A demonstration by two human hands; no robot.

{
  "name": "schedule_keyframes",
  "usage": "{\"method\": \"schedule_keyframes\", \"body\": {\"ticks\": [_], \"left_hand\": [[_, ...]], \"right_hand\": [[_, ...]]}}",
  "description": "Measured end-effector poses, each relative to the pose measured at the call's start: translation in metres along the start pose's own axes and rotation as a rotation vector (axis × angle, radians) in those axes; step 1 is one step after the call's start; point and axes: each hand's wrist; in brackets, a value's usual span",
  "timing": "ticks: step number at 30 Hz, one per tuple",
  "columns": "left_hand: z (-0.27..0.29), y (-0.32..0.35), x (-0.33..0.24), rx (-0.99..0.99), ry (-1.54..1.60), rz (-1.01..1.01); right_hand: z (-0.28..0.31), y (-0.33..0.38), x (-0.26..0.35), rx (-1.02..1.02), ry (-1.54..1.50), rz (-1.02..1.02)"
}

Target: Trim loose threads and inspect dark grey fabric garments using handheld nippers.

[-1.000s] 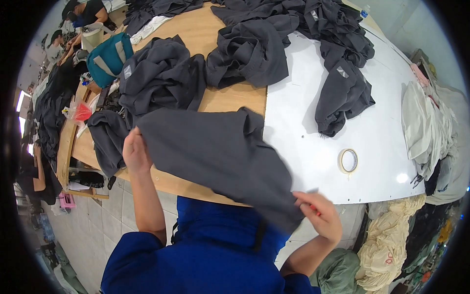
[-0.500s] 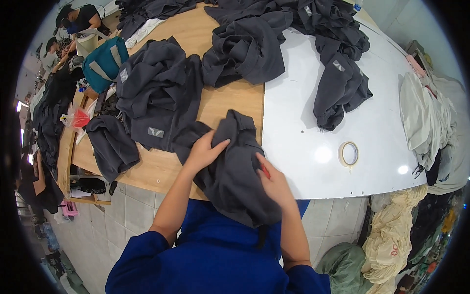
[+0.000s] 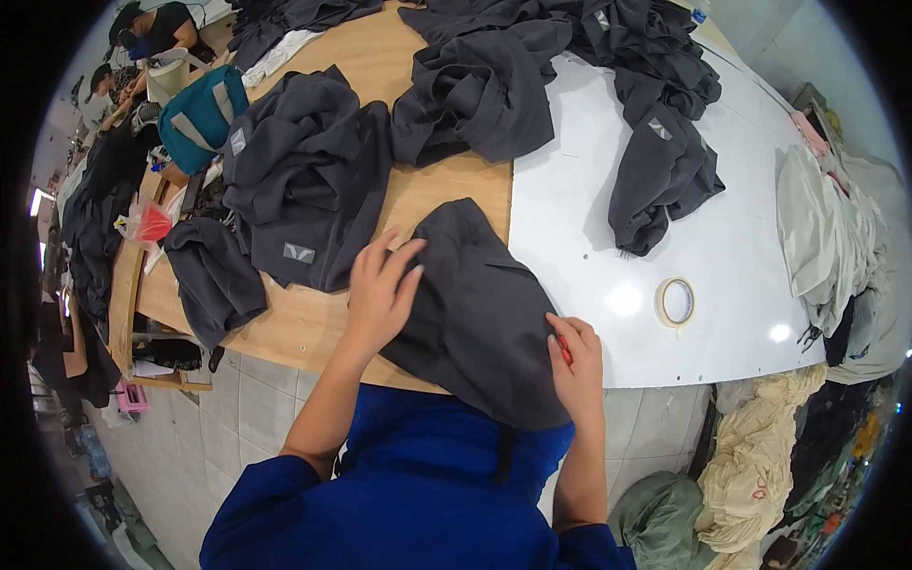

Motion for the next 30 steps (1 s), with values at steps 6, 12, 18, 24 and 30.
{"method": "schedule_keyframes", "body": {"ticks": [6,12,18,24,30], "left_hand": [[-0.065,-0.008,-0.012,0.140,0.037,-0.272],[-0.041,-0.005,-0.022,0.350,0.394,0.076],[0.013,-0.001,-0.067,0.657,0.889,0.640],[0.029,0.001,-0.072,0.168,0.716,0.026],[0.024,0.011,-0.068,0.143,0.844,0.090]], "right_hand": [[-0.010,0.011,0.025,-0.434,-0.080,0.044],[0.024,0.013,0.037,-0.396,-0.660,-0.365],[0.014,0.021,0.070,-0.278,-0.806,-0.200],[-0.002,0.018,0.082,-0.007,-0.626,0.009],[0.002,0.017,0.089,-0.138,-0.529,0.084]]}}
Point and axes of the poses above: each hand's wrist, its own y-axis away from the middle knuckle, its own z-axis out of the back of the hand, x = y × z, and after that the axes turned 14 degrees about -x, right-handed
